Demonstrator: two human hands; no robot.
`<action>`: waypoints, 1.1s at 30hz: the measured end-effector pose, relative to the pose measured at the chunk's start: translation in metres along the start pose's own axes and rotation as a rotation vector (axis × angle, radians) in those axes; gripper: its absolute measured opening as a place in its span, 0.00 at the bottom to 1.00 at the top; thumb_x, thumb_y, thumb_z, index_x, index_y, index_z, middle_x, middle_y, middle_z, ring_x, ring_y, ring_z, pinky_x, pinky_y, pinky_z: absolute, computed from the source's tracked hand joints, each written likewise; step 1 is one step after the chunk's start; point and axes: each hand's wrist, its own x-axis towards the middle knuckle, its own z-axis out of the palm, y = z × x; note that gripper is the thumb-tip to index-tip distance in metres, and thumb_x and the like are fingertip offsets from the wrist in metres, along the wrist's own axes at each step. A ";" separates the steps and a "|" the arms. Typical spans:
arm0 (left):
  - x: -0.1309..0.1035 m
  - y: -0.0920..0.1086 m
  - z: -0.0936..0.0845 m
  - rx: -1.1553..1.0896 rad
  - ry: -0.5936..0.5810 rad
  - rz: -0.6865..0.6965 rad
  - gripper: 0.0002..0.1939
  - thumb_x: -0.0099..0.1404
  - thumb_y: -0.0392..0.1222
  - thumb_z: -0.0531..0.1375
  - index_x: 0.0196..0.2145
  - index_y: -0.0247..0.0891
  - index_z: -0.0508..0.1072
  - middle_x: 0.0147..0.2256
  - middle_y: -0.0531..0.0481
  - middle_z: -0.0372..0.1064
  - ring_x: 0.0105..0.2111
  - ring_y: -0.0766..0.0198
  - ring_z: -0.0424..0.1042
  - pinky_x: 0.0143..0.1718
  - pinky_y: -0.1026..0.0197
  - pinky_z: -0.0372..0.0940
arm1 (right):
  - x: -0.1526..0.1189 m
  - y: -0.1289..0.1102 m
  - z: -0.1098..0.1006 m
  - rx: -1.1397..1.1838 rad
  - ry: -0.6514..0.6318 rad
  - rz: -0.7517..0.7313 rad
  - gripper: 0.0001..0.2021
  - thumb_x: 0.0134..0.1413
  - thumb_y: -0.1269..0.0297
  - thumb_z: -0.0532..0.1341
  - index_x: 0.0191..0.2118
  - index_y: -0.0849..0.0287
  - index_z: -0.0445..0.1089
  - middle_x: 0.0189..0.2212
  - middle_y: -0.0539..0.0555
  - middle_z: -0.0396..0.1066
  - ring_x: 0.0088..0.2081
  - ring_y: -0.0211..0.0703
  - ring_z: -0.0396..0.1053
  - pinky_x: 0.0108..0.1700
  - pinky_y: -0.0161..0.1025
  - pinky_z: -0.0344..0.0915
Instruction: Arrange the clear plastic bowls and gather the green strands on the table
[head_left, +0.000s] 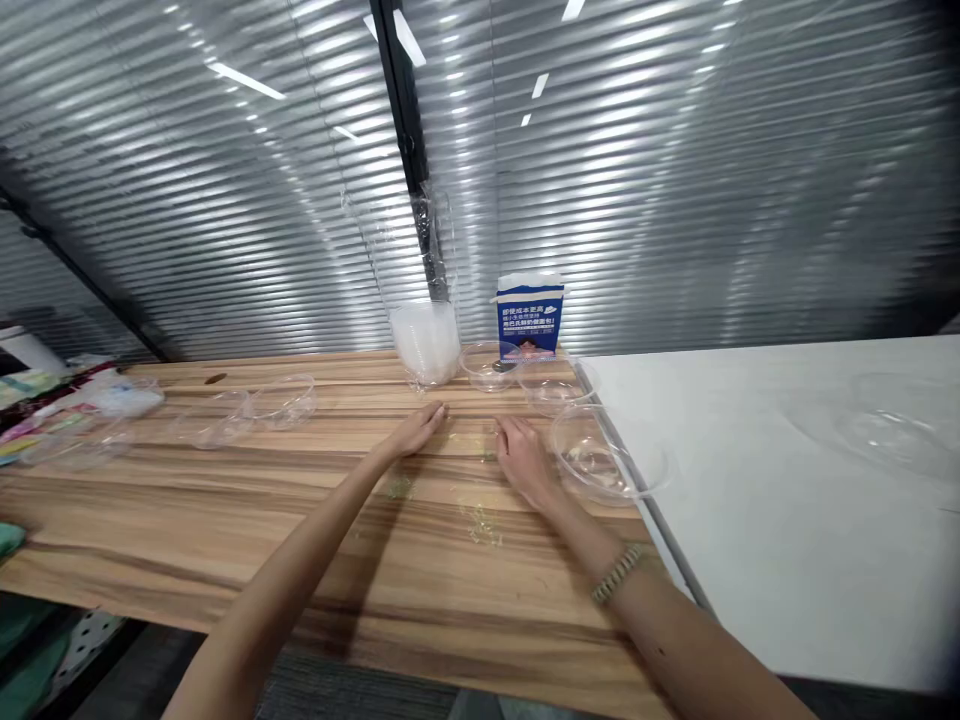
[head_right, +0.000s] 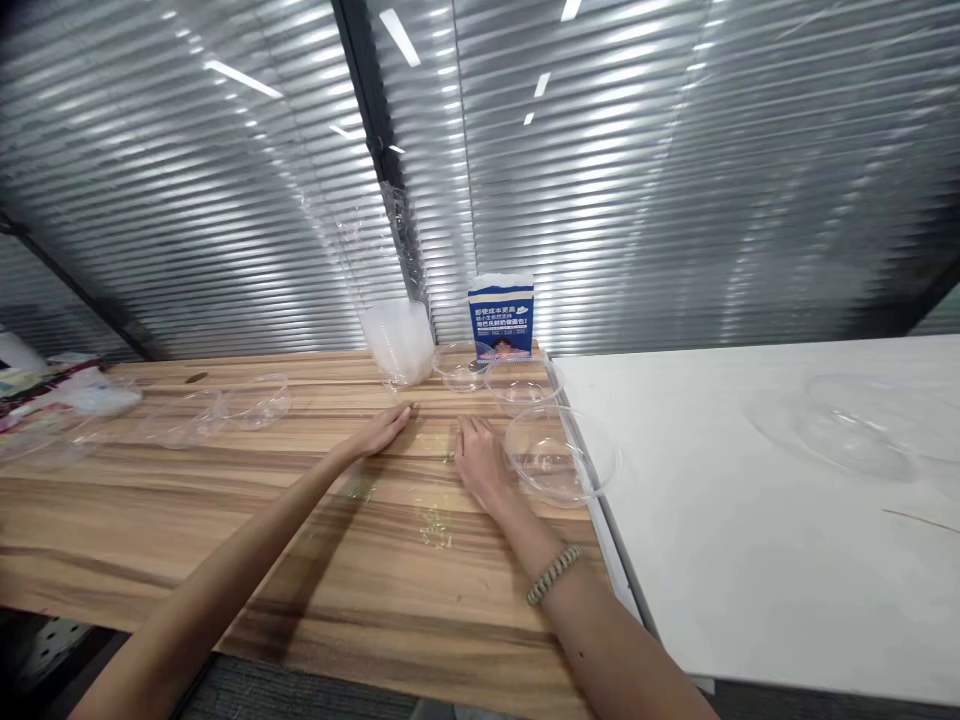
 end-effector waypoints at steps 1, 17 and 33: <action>-0.002 0.002 0.005 0.013 -0.032 -0.001 0.31 0.68 0.56 0.40 0.56 0.31 0.62 0.60 0.40 0.56 0.60 0.55 0.56 0.61 0.53 0.49 | 0.001 0.002 0.000 0.014 0.027 0.031 0.18 0.55 0.77 0.47 0.47 0.68 0.68 0.44 0.64 0.71 0.47 0.49 0.66 0.52 0.44 0.60; -0.028 0.069 0.053 -0.435 0.014 -0.165 0.36 0.68 0.59 0.34 0.55 0.33 0.66 0.58 0.45 0.60 0.60 0.61 0.55 0.63 0.57 0.45 | 0.005 0.013 0.001 0.155 -0.035 0.271 0.23 0.65 0.57 0.41 0.36 0.61 0.71 0.35 0.61 0.75 0.39 0.47 0.71 0.42 0.39 0.61; -0.002 0.056 0.041 -0.130 0.188 0.038 0.12 0.61 0.34 0.53 0.36 0.33 0.76 0.37 0.44 0.75 0.39 0.57 0.71 0.45 0.57 0.63 | 0.019 0.035 0.013 -0.048 0.069 0.018 0.18 0.62 0.67 0.44 0.45 0.67 0.69 0.49 0.66 0.68 0.53 0.50 0.62 0.56 0.47 0.55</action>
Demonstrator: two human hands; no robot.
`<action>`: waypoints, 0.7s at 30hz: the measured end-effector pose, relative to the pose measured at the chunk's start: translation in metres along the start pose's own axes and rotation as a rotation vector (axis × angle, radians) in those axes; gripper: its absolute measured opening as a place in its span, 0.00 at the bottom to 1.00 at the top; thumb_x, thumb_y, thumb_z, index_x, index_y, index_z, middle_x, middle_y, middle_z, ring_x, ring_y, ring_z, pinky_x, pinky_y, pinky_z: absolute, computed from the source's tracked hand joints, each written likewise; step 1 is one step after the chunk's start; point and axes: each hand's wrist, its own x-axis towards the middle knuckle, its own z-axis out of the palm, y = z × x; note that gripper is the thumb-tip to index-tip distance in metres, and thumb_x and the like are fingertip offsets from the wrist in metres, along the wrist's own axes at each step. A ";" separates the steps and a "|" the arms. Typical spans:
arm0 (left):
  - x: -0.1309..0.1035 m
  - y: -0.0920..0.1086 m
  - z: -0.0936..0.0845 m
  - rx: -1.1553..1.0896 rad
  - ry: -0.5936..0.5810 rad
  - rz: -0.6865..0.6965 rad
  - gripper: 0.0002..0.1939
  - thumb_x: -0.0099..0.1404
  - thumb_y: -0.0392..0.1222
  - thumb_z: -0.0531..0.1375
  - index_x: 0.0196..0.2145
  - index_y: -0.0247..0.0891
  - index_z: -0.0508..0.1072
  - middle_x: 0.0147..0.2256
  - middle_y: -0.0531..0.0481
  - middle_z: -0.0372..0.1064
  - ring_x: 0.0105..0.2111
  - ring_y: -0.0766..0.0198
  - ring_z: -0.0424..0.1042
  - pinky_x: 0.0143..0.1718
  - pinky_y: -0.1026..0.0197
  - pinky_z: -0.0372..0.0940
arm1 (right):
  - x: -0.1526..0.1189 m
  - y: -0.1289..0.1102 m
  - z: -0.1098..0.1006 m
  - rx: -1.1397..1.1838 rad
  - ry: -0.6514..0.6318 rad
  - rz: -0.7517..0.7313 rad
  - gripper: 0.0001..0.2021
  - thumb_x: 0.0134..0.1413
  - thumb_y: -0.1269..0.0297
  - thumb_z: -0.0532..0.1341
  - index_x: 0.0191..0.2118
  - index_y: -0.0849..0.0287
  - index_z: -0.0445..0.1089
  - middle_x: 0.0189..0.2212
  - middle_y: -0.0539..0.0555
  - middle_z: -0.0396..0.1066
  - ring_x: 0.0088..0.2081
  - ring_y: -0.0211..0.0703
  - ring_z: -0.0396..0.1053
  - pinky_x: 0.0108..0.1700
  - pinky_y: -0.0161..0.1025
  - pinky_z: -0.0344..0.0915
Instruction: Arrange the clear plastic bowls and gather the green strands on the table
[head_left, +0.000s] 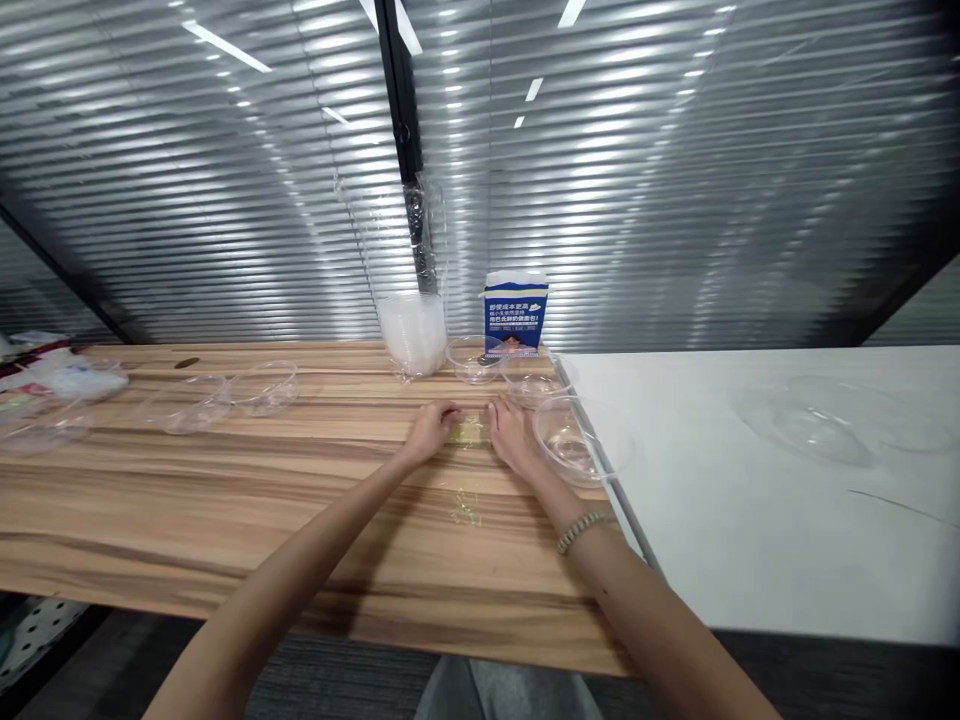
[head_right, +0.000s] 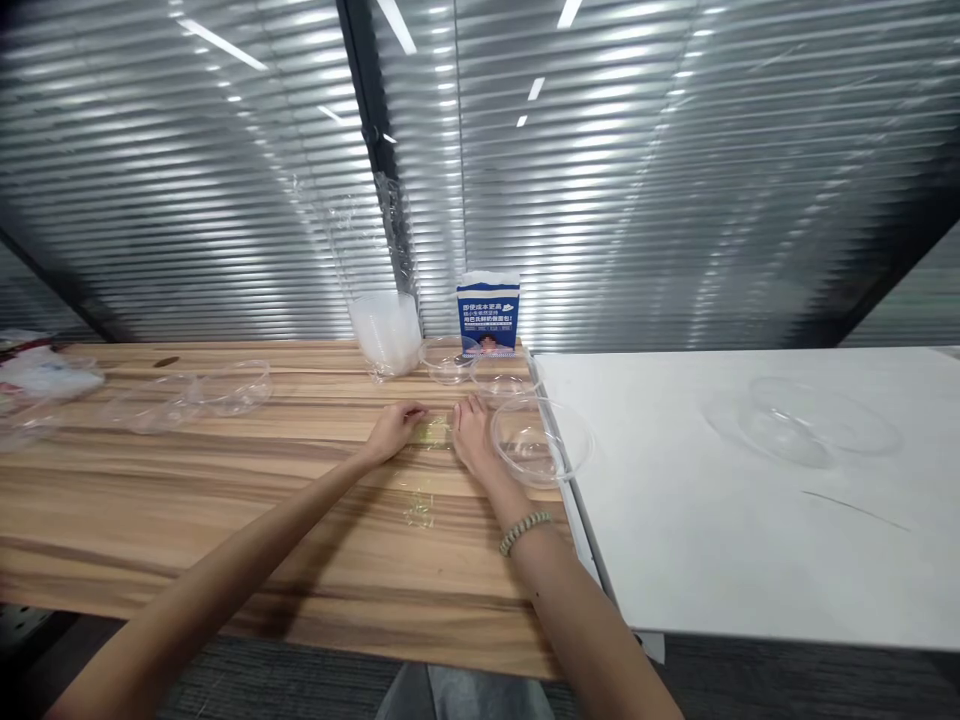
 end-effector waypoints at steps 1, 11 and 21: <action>-0.001 0.000 -0.002 0.025 0.000 0.020 0.11 0.60 0.32 0.53 0.34 0.33 0.75 0.36 0.44 0.75 0.38 0.58 0.71 0.45 0.57 0.63 | 0.000 0.000 0.000 -0.030 -0.011 -0.006 0.17 0.61 0.68 0.45 0.45 0.68 0.69 0.49 0.67 0.67 0.54 0.51 0.61 0.56 0.47 0.54; 0.008 -0.001 -0.007 0.127 -0.164 0.160 0.10 0.54 0.28 0.54 0.26 0.34 0.76 0.30 0.47 0.73 0.33 0.62 0.70 0.39 0.63 0.63 | -0.001 -0.013 -0.012 -0.205 -0.090 0.004 0.15 0.62 0.68 0.47 0.41 0.68 0.69 0.43 0.66 0.70 0.47 0.51 0.64 0.51 0.45 0.56; 0.019 -0.006 -0.016 0.118 -0.318 0.185 0.10 0.52 0.28 0.55 0.27 0.33 0.77 0.29 0.47 0.75 0.31 0.63 0.72 0.37 0.64 0.64 | -0.002 -0.026 -0.022 -0.189 -0.093 0.028 0.17 0.63 0.68 0.45 0.36 0.64 0.70 0.32 0.61 0.72 0.36 0.46 0.68 0.38 0.38 0.58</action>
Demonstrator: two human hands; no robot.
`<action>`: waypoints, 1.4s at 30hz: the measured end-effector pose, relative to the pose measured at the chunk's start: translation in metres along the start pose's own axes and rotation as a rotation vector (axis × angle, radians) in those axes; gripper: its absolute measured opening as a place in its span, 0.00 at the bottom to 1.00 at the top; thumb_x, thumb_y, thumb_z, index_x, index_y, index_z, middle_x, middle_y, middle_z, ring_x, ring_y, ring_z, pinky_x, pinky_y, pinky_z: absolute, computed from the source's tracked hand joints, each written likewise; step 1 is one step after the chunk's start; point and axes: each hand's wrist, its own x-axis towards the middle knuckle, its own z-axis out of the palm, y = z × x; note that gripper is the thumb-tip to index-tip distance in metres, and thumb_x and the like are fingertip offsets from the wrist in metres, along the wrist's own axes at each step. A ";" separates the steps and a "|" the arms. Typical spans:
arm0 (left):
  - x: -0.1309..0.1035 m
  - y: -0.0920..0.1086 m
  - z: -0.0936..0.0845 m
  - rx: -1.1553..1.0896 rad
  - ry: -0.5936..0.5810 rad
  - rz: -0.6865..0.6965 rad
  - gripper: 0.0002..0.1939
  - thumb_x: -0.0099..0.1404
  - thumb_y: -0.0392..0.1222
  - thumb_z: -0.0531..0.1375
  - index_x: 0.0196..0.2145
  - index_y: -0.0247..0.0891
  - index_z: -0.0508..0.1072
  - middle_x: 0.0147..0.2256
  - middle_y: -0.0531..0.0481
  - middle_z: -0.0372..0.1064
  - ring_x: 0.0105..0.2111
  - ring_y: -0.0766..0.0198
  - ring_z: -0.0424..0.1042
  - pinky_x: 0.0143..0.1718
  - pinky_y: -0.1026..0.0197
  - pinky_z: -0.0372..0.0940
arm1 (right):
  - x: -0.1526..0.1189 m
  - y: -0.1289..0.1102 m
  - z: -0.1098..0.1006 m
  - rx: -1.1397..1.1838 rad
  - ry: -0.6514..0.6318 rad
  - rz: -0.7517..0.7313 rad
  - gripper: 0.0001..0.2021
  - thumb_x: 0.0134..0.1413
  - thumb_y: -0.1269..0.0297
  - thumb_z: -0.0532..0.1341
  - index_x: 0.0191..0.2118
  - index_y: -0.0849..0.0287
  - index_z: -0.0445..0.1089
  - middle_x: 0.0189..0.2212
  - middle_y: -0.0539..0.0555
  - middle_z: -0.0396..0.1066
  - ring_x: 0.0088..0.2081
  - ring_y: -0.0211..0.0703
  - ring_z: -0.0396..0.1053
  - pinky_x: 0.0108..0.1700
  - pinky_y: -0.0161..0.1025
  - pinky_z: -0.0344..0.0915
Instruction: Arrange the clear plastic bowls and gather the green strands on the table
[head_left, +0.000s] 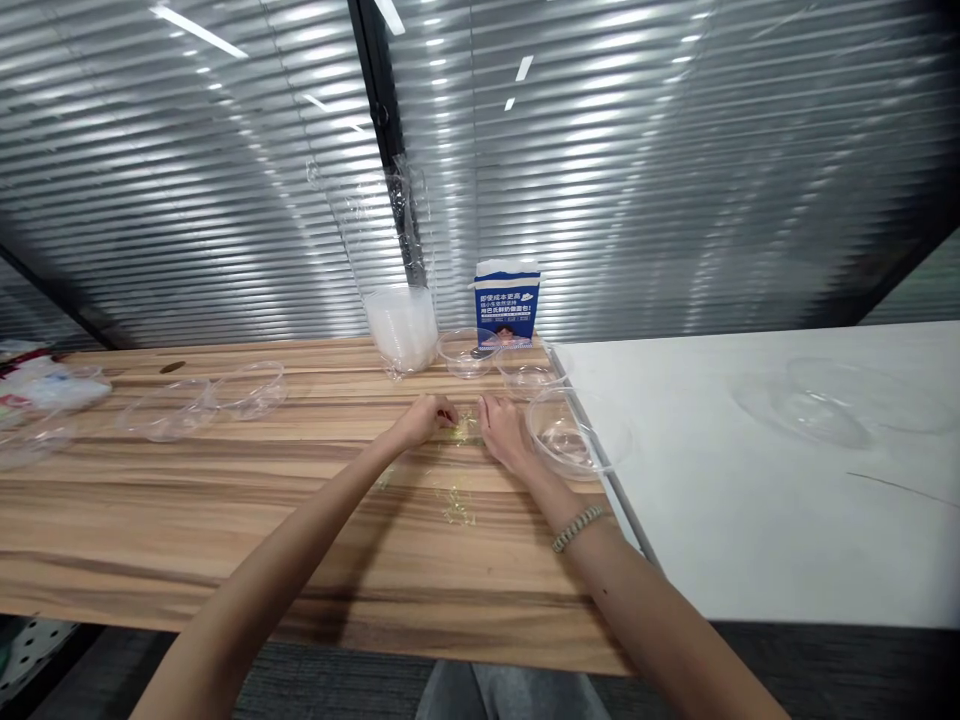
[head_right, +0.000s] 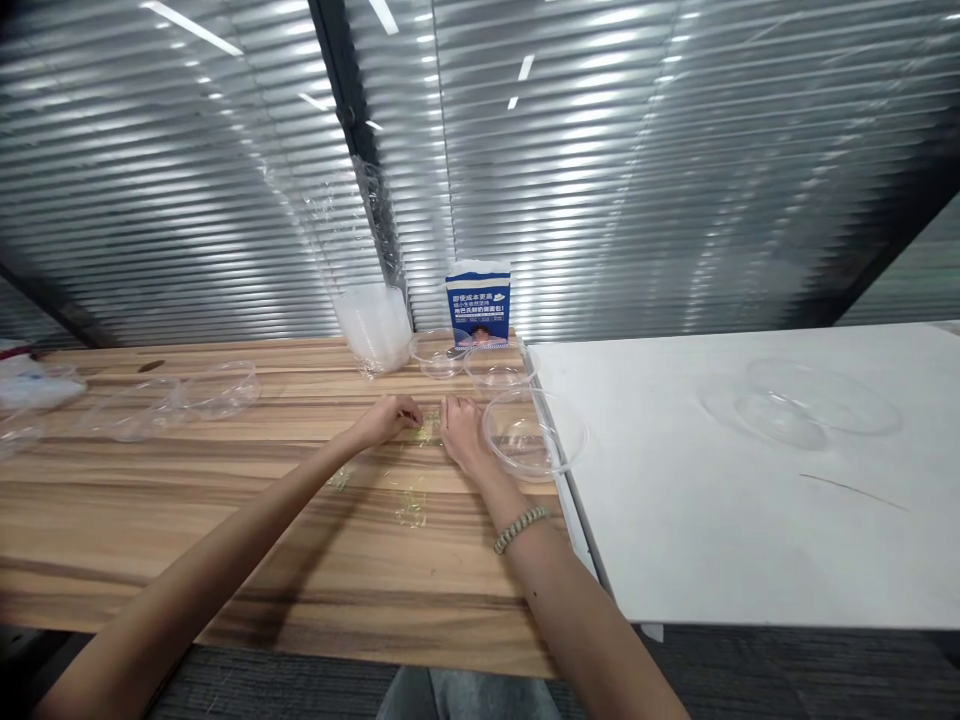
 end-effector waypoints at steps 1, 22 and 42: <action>0.001 0.000 0.000 -0.004 -0.013 0.006 0.10 0.51 0.28 0.55 0.27 0.33 0.77 0.29 0.47 0.76 0.31 0.62 0.72 0.37 0.64 0.64 | 0.000 0.000 0.000 -0.001 0.000 0.002 0.17 0.63 0.68 0.44 0.36 0.64 0.70 0.32 0.61 0.72 0.36 0.46 0.68 0.38 0.38 0.57; 0.012 -0.003 -0.001 0.121 -0.043 0.061 0.11 0.55 0.29 0.53 0.30 0.34 0.75 0.30 0.47 0.73 0.32 0.63 0.70 0.38 0.64 0.63 | 0.001 -0.002 -0.004 0.014 -0.002 -0.014 0.16 0.63 0.69 0.44 0.36 0.64 0.69 0.32 0.60 0.72 0.36 0.45 0.67 0.39 0.38 0.58; 0.025 0.005 0.014 0.278 0.015 -0.035 0.09 0.60 0.32 0.55 0.31 0.33 0.75 0.33 0.42 0.73 0.36 0.57 0.70 0.41 0.59 0.62 | 0.000 -0.002 -0.002 0.030 -0.003 -0.012 0.15 0.62 0.69 0.46 0.37 0.64 0.69 0.33 0.61 0.73 0.38 0.47 0.69 0.38 0.38 0.58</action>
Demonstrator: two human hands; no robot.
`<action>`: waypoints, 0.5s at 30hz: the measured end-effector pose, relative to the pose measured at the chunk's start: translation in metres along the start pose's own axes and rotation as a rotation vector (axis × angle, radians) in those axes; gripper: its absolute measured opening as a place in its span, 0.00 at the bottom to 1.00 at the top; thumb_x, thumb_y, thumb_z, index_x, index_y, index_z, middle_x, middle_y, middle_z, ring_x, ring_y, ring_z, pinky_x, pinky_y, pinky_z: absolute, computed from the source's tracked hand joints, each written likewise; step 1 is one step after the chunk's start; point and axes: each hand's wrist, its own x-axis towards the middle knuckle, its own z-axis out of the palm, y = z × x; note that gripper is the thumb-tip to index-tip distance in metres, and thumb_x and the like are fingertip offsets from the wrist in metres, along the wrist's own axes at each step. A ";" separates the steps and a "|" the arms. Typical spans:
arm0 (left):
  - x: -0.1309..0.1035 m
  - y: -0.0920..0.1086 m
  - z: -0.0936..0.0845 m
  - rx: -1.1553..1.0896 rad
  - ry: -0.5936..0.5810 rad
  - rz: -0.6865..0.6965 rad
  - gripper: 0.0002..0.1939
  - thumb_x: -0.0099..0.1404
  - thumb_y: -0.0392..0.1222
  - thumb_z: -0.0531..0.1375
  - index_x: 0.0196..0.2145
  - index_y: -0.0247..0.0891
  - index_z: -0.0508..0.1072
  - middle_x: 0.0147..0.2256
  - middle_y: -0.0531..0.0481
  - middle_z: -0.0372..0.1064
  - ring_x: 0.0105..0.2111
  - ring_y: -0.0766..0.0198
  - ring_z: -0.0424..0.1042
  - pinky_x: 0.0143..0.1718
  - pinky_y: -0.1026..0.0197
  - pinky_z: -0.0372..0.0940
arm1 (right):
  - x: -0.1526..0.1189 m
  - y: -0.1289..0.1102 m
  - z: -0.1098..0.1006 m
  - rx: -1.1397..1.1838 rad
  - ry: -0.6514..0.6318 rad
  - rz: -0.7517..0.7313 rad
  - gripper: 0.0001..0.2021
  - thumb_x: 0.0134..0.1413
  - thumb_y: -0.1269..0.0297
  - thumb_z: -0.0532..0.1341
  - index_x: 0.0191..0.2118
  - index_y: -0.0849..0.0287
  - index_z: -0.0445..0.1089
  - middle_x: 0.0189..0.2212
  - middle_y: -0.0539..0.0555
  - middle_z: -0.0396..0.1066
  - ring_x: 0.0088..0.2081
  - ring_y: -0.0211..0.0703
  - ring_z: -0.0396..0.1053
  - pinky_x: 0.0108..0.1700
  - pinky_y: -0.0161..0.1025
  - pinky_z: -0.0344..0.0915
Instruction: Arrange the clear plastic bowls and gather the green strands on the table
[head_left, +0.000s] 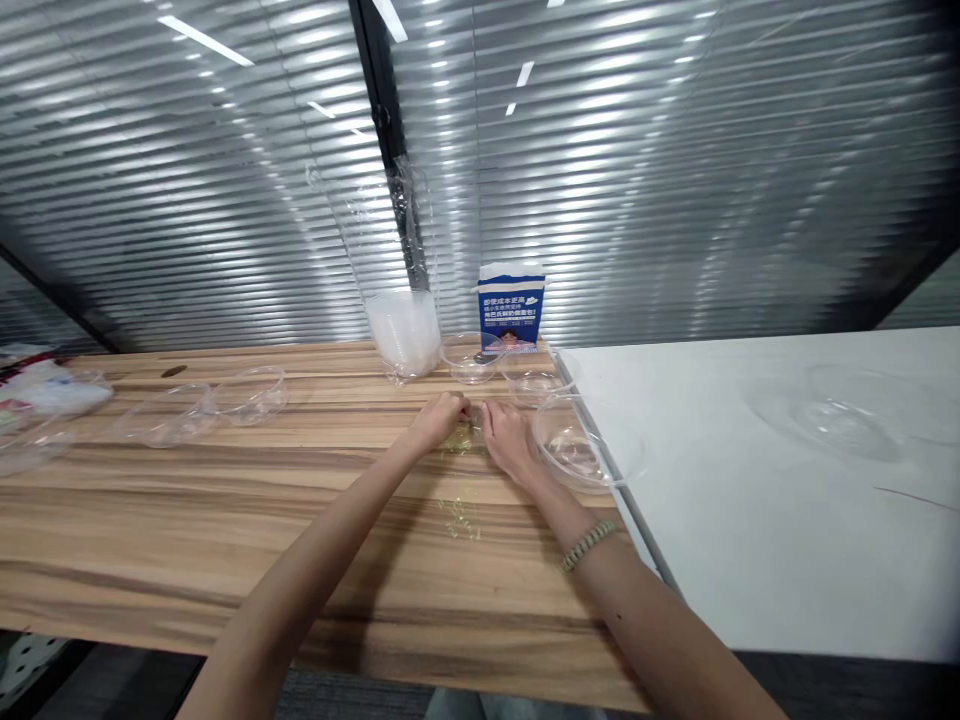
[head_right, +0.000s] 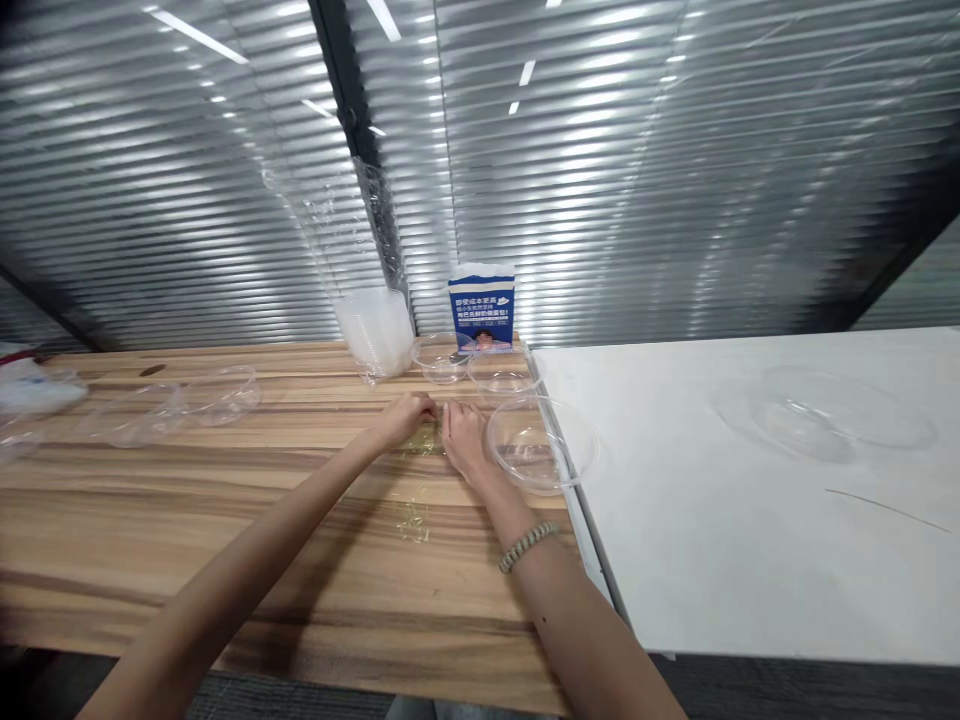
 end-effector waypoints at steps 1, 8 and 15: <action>0.000 0.002 0.000 0.017 -0.006 -0.009 0.08 0.60 0.33 0.55 0.31 0.33 0.74 0.34 0.42 0.72 0.36 0.57 0.70 0.41 0.59 0.62 | 0.000 0.001 0.001 0.004 0.000 -0.006 0.15 0.62 0.69 0.46 0.37 0.64 0.69 0.33 0.61 0.73 0.38 0.47 0.69 0.38 0.38 0.58; 0.004 -0.004 -0.006 0.088 0.032 -0.090 0.07 0.60 0.29 0.54 0.33 0.32 0.72 0.37 0.38 0.71 0.40 0.55 0.69 0.45 0.57 0.61 | 0.000 0.006 0.011 0.023 0.047 -0.008 0.15 0.62 0.69 0.46 0.37 0.64 0.70 0.32 0.61 0.73 0.36 0.47 0.69 0.38 0.38 0.58; -0.006 -0.042 -0.010 0.044 0.143 -0.202 0.10 0.61 0.32 0.52 0.32 0.32 0.73 0.33 0.40 0.73 0.36 0.56 0.71 0.41 0.57 0.63 | 0.005 0.009 0.013 0.023 0.099 0.064 0.17 0.62 0.71 0.43 0.35 0.66 0.69 0.32 0.62 0.72 0.38 0.49 0.67 0.44 0.41 0.58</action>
